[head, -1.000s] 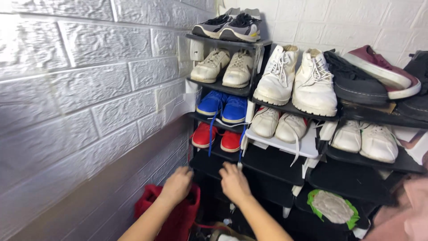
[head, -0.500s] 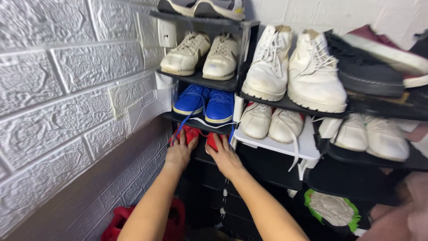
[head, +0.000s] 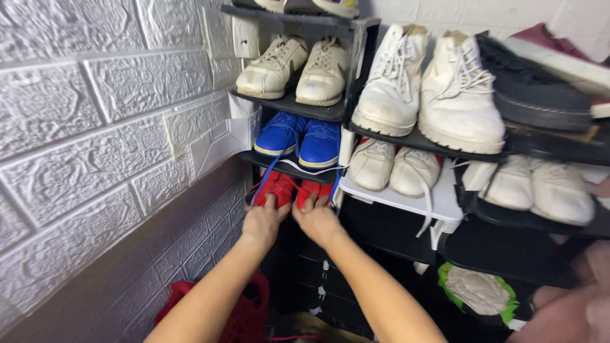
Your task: The person removes multiple pairs of shoes from a multi-tiered shoe rack and places them on the floor. They then rearrange the shoes on the floor and place some back onto the rack in a different order.
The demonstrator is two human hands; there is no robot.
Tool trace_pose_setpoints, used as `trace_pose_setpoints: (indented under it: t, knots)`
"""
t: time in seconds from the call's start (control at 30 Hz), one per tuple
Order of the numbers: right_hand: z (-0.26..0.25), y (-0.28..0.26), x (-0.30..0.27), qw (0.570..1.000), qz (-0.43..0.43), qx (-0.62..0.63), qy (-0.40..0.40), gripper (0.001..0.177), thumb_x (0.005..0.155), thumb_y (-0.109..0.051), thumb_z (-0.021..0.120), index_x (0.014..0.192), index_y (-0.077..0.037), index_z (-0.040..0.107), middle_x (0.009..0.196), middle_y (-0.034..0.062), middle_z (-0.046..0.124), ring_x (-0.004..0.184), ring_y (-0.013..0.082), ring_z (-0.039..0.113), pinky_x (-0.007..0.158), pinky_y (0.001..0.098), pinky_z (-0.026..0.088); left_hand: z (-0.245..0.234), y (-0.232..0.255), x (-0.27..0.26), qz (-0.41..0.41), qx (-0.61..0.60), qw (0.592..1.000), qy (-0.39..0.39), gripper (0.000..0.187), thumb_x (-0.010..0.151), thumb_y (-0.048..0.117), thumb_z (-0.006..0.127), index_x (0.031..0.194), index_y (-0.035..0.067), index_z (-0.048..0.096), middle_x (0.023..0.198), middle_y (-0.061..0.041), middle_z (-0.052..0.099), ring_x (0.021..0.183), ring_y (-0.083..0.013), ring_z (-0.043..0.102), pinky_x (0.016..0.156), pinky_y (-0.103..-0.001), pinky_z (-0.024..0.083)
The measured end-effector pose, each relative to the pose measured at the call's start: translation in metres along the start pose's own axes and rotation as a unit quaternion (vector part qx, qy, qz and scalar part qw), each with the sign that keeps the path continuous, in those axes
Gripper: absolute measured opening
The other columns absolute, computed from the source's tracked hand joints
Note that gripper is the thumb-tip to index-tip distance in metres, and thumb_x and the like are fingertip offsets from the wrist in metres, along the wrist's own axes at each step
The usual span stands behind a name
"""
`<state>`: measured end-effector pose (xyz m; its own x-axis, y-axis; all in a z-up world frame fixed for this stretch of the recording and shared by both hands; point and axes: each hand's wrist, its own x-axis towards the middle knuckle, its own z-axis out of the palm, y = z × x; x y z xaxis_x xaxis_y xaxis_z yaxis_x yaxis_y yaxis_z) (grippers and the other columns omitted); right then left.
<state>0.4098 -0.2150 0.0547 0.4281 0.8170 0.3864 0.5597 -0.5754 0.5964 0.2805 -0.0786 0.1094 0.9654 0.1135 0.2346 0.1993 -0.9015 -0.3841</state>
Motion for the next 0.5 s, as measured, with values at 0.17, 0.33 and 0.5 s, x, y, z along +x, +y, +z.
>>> trace_pose_setpoints:
  t: [0.17,0.33,0.5]
  knots:
    - [-0.072,-0.024,-0.048,0.996,-0.078,0.013,0.043,0.043,0.096,-0.023,0.048,0.138,-0.026,0.055,0.131,0.0471,0.049,0.102,0.0614,0.063,0.069,0.0509,0.062,-0.001,-0.008,-0.049,-0.022,-0.091,0.994,0.052,0.077,0.086,0.016,0.063,0.152,0.042,0.034,0.154,-0.021,0.037,0.103,-0.043,0.069,0.077,-0.043,0.063]
    - [-0.112,-0.026,-0.085,0.994,-0.1,0.022,0.041,0.032,0.093,-0.023,0.053,0.123,-0.02,0.062,0.125,0.0381,0.055,0.102,0.0516,0.062,0.078,0.0483,0.058,-0.013,-0.013,-0.091,0.002,-0.145,0.98,0.138,0.069,0.085,0.017,0.064,0.146,0.041,0.042,0.139,-0.019,0.051,0.093,-0.0427,0.069,0.068,-0.046,0.062]
    - [-0.13,-0.015,-0.119,0.988,-0.127,0.008,0.09,0.021,0.094,-0.023,0.055,0.113,-0.022,0.063,0.113,0.0276,0.059,0.104,0.0431,0.062,0.082,0.0486,0.055,-0.065,-0.017,-0.134,0.092,-0.159,0.972,0.149,0.063,0.091,0.022,0.062,0.15,0.025,0.039,0.116,-0.023,0.059,0.066,-0.037,0.071,0.056,-0.049,0.058]
